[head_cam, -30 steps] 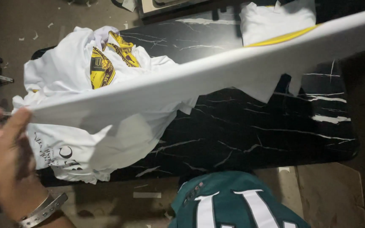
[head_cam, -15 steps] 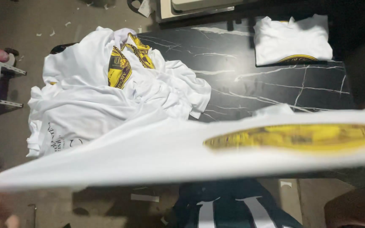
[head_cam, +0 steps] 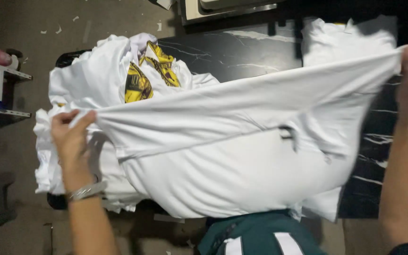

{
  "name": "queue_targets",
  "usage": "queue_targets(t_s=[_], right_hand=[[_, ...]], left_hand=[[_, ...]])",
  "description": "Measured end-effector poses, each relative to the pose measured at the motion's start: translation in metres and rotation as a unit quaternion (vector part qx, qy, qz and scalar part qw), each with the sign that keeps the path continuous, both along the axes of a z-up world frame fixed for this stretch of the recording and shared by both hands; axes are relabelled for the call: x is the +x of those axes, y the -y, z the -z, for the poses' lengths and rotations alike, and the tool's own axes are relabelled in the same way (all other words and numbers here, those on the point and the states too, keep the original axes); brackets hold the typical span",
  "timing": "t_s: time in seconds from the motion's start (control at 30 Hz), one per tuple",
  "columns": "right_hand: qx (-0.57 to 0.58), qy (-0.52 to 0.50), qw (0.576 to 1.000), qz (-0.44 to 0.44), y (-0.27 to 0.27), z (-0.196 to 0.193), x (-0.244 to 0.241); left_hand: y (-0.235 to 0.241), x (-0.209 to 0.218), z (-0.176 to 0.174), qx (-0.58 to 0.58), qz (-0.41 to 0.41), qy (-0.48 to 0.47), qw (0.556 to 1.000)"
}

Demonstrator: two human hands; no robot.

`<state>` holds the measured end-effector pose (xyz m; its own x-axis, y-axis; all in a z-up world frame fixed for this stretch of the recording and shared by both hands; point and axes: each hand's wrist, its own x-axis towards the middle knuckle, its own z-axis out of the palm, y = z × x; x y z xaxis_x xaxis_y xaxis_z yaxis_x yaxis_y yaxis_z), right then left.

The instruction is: The person folds white t-shirts with a gold emblem on a black marble table. They smooth out the shirts, fold the sleeves and sides, and then fold the shirts into neat rectangles before stacking them.

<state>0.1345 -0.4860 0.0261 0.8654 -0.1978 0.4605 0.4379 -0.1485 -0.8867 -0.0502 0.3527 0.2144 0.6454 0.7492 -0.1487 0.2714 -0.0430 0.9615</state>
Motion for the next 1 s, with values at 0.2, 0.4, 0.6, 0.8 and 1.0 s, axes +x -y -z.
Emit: queue_targets(t_s=[0.2,0.4,0.6,0.8,1.0], right_hand=[[-0.006,-0.105,0.994,0.030,-0.083,0.066,0.086],[-0.082,-0.158,0.979,0.098,-0.089,0.113,0.137],[-0.180,-0.124,0.974,0.062,-0.080,0.130,0.158],[-0.422,-0.062,0.901,0.074,-0.139,-0.001,0.069],[-0.401,-0.524,0.751,0.035,-0.172,-0.025,-0.016]], left_hand=[[-0.025,0.058,0.105,-0.015,0.069,0.086,0.994],[-0.009,0.068,0.099,0.018,0.062,0.062,0.996],[0.014,0.067,0.086,0.134,0.109,0.047,0.984],[0.135,0.070,0.044,0.521,0.099,0.029,0.847],[0.329,0.094,0.139,0.100,0.485,0.110,0.862]])
